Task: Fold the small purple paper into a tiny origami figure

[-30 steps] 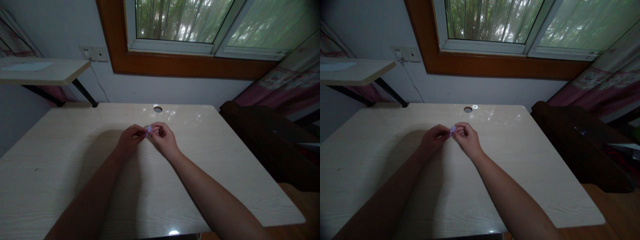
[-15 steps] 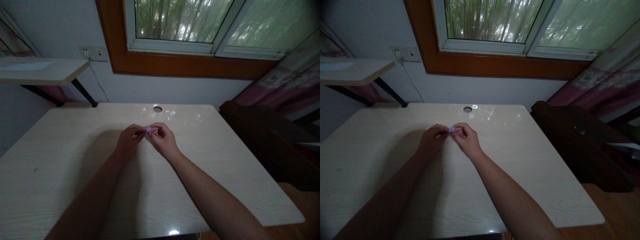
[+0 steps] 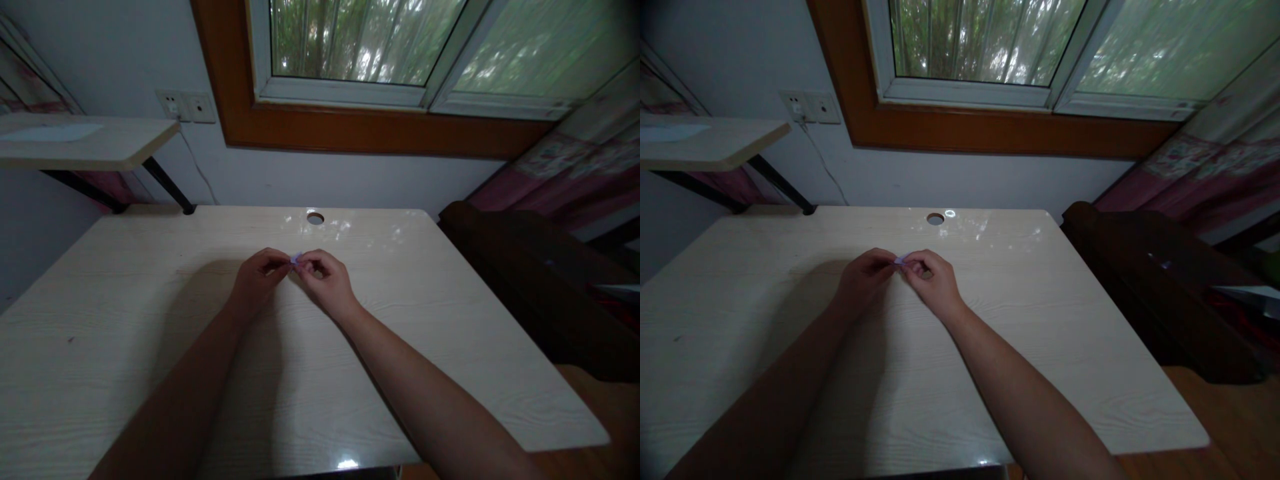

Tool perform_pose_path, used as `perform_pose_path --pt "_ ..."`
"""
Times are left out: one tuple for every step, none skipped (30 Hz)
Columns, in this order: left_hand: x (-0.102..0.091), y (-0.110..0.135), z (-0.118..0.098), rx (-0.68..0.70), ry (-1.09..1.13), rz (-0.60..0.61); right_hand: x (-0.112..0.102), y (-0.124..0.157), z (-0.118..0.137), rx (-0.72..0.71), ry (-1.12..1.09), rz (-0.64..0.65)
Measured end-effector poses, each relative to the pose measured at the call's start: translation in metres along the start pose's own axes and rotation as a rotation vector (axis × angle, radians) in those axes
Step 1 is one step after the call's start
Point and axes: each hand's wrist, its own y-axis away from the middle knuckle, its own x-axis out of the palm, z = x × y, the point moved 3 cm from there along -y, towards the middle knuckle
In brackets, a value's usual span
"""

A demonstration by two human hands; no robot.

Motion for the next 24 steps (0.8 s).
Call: perform_pose_path --pt "0.0004 0.0001 0.0004 -0.008 0.014 0.000 -0.0003 0.0000 0.0002 -0.004 0.004 0.000" --pt "0.0007 0.0002 0.0007 -0.017 0.026 0.001 -0.0004 0.0000 0.0002 -0.004 0.008 0.002" --pt "0.0009 0.0004 0.0010 -0.027 0.038 0.000 -0.0004 -0.0001 0.0001 -0.003 0.012 0.005" --pt "0.0011 0.0005 0.0015 -0.038 0.048 0.001 -0.0004 -0.0002 0.0000 -0.003 0.014 0.007" --pt "0.0013 0.0005 0.0021 -0.046 0.059 0.001 -0.0003 -0.0003 -0.0001 -0.003 0.013 0.010" --pt "0.0014 0.0006 0.0029 -0.052 0.072 0.001 -0.0002 -0.0004 -0.0002 -0.005 0.009 0.012" --pt "0.0015 0.0006 0.0040 -0.060 0.088 0.002 -0.0001 -0.0005 -0.0001 -0.008 0.003 0.015" --pt "0.0017 0.0007 0.0052 -0.068 0.106 0.003 0.0001 -0.0005 0.0000 -0.011 -0.004 0.018" --pt "0.0019 0.0007 0.0065 -0.077 0.124 0.002 0.0002 -0.0006 0.0001 -0.015 -0.010 0.021" --pt "0.0020 0.0007 0.0077 -0.088 0.143 -0.004 0.0004 -0.0007 0.0003 -0.018 -0.014 0.024" --pt "0.0021 0.0007 0.0088 -0.097 0.159 -0.012 0.0004 -0.0007 0.0005 -0.020 -0.016 0.026" --pt "0.0022 0.0007 0.0095 -0.105 0.169 -0.020 0.0005 -0.0007 0.0007 -0.023 -0.015 0.028" --pt "0.0023 0.0005 0.0098 -0.112 0.174 -0.030 0.0005 -0.0008 0.0008 -0.024 -0.013 0.031" --pt "0.0023 0.0003 0.0098 -0.117 0.177 -0.039 0.0005 -0.0008 0.0008 -0.026 -0.011 0.035" --pt "0.0022 0.0000 0.0094 -0.121 0.180 -0.047 0.0004 -0.0008 0.0009 -0.030 -0.010 0.039" --pt "0.0022 -0.0003 0.0087 -0.126 0.183 -0.050 0.0002 -0.0008 0.0010 -0.036 -0.010 0.041" --pt "0.0021 -0.0007 0.0080 -0.131 0.185 -0.053 -0.0002 -0.0009 0.0012 -0.045 -0.010 0.042" --pt "0.0019 -0.0009 0.0072 -0.136 0.189 -0.053 -0.0006 -0.0009 0.0015 -0.053 -0.008 0.045" --pt "0.0016 -0.0012 0.0066 -0.137 0.193 -0.054 -0.0010 -0.0009 0.0020 -0.063 -0.004 0.046" --pt "0.0012 -0.0013 0.0060 -0.135 0.195 -0.053 -0.0014 -0.0010 0.0027 -0.071 0.002 0.049" --pt "0.0009 -0.0014 0.0058 -0.130 0.194 -0.052 -0.0018 -0.0010 0.0034 -0.078 0.010 0.053" --pt "0.0005 -0.0015 0.0059 -0.121 0.192 -0.051 -0.0020 -0.0010 0.0042 -0.083 0.018 0.056" --pt "0.0002 -0.0015 0.0062 -0.111 0.190 -0.051 -0.0020 -0.0009 0.0050 -0.086 0.022 0.059" --pt "0.0000 -0.0015 0.0069 -0.102 0.188 -0.050 -0.0018 -0.0007 0.0054 -0.085 0.022 0.062"
